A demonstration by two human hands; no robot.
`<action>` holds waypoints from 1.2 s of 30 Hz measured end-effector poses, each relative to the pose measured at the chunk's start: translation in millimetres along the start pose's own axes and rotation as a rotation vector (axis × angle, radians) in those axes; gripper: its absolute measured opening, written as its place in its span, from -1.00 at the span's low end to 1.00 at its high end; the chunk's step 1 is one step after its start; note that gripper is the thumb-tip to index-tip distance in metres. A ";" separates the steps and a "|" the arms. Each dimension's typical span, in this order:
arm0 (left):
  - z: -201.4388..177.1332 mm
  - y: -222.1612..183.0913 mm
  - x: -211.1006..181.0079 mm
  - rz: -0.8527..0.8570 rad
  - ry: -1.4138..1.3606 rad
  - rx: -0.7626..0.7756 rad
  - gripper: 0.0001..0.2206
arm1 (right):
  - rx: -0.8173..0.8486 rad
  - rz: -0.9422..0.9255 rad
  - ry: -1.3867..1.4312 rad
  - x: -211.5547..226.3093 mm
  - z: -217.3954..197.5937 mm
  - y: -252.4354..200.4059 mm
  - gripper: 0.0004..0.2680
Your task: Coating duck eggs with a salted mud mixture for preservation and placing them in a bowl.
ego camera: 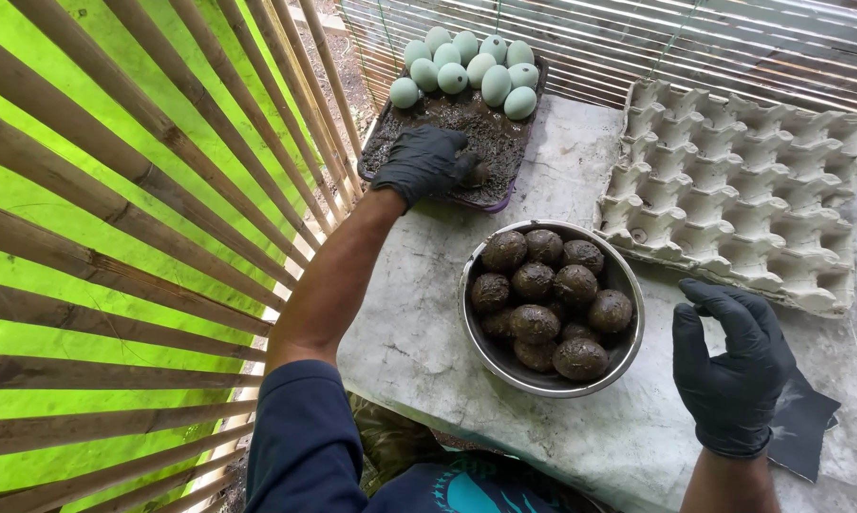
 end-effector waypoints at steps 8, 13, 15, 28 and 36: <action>35.9 42.2 -11.0 -0.125 0.339 -0.166 -0.74 | -0.021 0.006 -0.033 -3.2 -1.5 0.6 -0.90; 34.6 43.3 -17.9 -0.100 0.387 -0.124 -0.81 | -0.035 0.012 -0.044 -3.6 -5.0 1.1 -0.90; 22.5 42.1 -18.3 -0.107 0.332 -0.170 -0.83 | -0.031 0.006 -0.050 -4.3 -6.3 1.1 -0.89; 2.0 59.7 33.6 -0.237 0.004 -0.118 -0.62 | -0.028 0.014 -0.013 -1.8 -6.6 4.1 -0.89; -4.5 65.8 25.4 -0.121 -0.007 -0.346 -0.86 | -0.027 -0.003 -0.015 0.6 -6.6 3.2 -0.90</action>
Point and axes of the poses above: each hand's wrist, its own y-axis towards the middle knuckle, its own z-axis out of the palm, x = y × z, the point moved 10 cm from there along y, towards the middle knuckle, and after that the axes turned 7 degrees about y, right-handed, at the moved point
